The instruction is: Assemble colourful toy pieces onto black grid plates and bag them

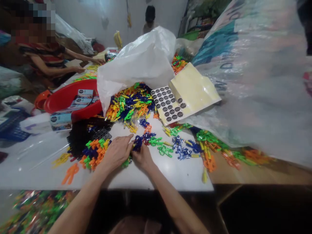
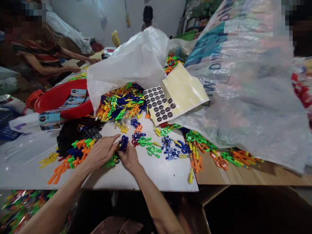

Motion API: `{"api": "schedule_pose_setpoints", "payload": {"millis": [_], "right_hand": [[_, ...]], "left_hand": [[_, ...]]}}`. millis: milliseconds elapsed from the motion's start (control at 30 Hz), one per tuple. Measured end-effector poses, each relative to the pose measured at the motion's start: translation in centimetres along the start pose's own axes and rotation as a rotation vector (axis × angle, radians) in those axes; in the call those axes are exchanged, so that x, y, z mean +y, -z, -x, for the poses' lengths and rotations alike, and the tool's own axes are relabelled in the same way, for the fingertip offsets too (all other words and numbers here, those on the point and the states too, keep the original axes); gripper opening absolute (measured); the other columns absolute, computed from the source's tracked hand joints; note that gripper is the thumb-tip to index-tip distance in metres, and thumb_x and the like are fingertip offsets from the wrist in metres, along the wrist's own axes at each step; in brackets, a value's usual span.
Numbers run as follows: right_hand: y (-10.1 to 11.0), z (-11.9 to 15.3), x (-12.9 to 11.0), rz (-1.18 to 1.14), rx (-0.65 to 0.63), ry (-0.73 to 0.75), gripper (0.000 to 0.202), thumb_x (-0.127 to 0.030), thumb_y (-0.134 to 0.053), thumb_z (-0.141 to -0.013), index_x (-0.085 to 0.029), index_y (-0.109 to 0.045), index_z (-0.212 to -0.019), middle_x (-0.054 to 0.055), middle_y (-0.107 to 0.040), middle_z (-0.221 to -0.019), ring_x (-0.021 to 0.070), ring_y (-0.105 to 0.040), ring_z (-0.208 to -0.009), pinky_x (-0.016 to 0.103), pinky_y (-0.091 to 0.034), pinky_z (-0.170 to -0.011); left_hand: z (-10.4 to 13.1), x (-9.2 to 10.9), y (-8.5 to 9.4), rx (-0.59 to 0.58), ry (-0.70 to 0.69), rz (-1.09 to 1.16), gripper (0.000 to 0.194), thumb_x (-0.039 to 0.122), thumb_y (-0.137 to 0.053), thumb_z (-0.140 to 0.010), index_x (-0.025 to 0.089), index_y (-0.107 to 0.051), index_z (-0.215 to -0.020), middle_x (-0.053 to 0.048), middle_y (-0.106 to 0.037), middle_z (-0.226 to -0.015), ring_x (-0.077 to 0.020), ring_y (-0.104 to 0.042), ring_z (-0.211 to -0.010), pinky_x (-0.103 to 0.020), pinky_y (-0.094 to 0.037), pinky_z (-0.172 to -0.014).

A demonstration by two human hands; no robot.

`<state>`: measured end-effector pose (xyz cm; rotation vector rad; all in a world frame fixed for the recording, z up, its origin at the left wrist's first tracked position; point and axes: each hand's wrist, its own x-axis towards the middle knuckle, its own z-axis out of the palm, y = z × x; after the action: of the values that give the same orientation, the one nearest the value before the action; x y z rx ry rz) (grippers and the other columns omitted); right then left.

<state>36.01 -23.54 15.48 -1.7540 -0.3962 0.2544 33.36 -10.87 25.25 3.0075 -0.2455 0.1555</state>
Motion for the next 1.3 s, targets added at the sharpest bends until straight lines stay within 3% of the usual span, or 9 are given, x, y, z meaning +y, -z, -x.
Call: {"api": "schedule_pose_setpoints", "payload": {"millis": [133,400,533,633,800,900,967,1133,1300], "right_hand": [[-0.5,-0.8,0.0,0.188,-0.043,0.031,0.014,-0.016,-0.047,-0.073,-0.019,-0.055,-0.084,-0.003,-0.057,-0.065,0.0134,-0.049,-0.057,0.023,-0.035,-0.055],[-0.4,0.7,0.6,0.023,-0.08,-0.013,0.015,-0.03,-0.049,-0.081,-0.017,-0.055,-0.085,0.0,-0.059,-0.07,0.014,-0.049,-0.059,0.023,-0.037,-0.053],[-0.1,0.8,0.6,0.218,-0.061,0.06,0.013,-0.024,-0.049,-0.079,-0.017,-0.057,-0.088,0.002,-0.06,-0.074,0.0159,-0.053,-0.063,0.024,-0.04,-0.057],[0.5,0.9,0.7,0.327,-0.12,0.065,0.013,-0.023,-0.045,-0.083,-0.018,-0.056,-0.081,0.002,-0.06,-0.073,0.016,-0.054,-0.064,0.024,-0.04,-0.057],[0.5,1.2,1.0,0.576,-0.155,0.204,0.02,-0.022,-0.046,-0.08,-0.016,-0.057,-0.096,0.008,-0.063,-0.09,0.0205,-0.058,-0.078,0.028,-0.046,-0.068],[-0.3,1.0,0.5,0.706,-0.182,0.206,0.027,-0.018,-0.046,-0.077,-0.015,-0.055,-0.102,0.01,-0.062,-0.096,0.022,-0.058,-0.084,0.03,-0.047,-0.071],[-0.7,0.6,-0.3,0.776,-0.221,0.208,0.029,-0.017,-0.046,-0.078,-0.015,-0.054,-0.105,0.01,-0.062,-0.096,0.0226,-0.059,-0.084,0.03,-0.048,-0.069],[-1.4,0.2,-1.5,0.905,-0.303,0.25,0.03,-0.017,-0.049,-0.076,-0.013,-0.054,-0.105,0.012,-0.063,-0.095,0.024,-0.059,-0.082,0.033,-0.049,-0.067],[-1.5,2.7,-0.7,0.888,-0.266,0.251,0.023,-0.024,-0.051,-0.08,-0.014,-0.057,-0.099,0.009,-0.064,-0.088,0.0223,-0.059,-0.075,0.033,-0.049,-0.066]], "left_hand": [[0.0,0.3,0.2,-0.003,0.031,-0.004,0.047,0.037,-0.031,-0.096,0.012,-0.045,-0.134,-0.014,-0.067,-0.109,-0.024,-0.061,-0.103,-0.039,-0.044,-0.093],[0.0,0.2,0.1,0.022,0.021,0.011,0.048,0.037,-0.027,-0.098,0.012,-0.043,-0.135,-0.013,-0.067,-0.109,-0.0238,-0.061,-0.1,-0.039,-0.043,-0.092],[0.2,-0.2,-0.2,0.083,0.028,0.025,0.044,0.03,-0.026,-0.098,0.012,-0.043,-0.133,-0.012,-0.067,-0.102,-0.0222,-0.062,-0.095,-0.036,-0.044,-0.091],[0.3,-0.3,-0.1,0.09,0.066,0.029,0.043,0.028,-0.025,-0.097,0.012,-0.043,-0.133,-0.011,-0.066,-0.097,-0.0215,-0.062,-0.09,-0.035,-0.044,-0.089],[0.2,0.5,0.5,0.025,0.143,0.068,0.054,0.046,-0.032,-0.095,0.012,-0.045,-0.134,-0.013,-0.067,-0.095,-0.0268,-0.061,-0.095,-0.04,-0.044,-0.089],[0.0,0.7,0.6,-0.011,0.093,0.074,0.065,0.055,-0.041,-0.089,0.01,-0.043,-0.136,-0.014,-0.067,-0.099,-0.0288,-0.06,-0.098,-0.042,-0.043,-0.091],[-0.1,0.5,0.5,-0.02,0.048,0.064,0.062,0.052,-0.044,-0.089,0.01,-0.045,-0.134,-0.015,-0.067,-0.104,-0.0294,-0.059,-0.101,-0.043,-0.042,-0.094],[0.0,-0.4,0.3,-0.048,0.011,-0.005,0.037,0.027,-0.037,-0.088,0.012,-0.062,-0.111,-0.013,-0.069,-0.104,-0.0267,-0.062,-0.098,-0.042,-0.041,-0.094],[1.1,0.2,0.8,-0.158,-0.144,-0.029,0.035,0.032,-0.033,-0.091,0.019,-0.062,-0.077,-0.007,-0.065,-0.078,-0.0233,-0.059,-0.083,-0.039,-0.042,-0.085]]}}
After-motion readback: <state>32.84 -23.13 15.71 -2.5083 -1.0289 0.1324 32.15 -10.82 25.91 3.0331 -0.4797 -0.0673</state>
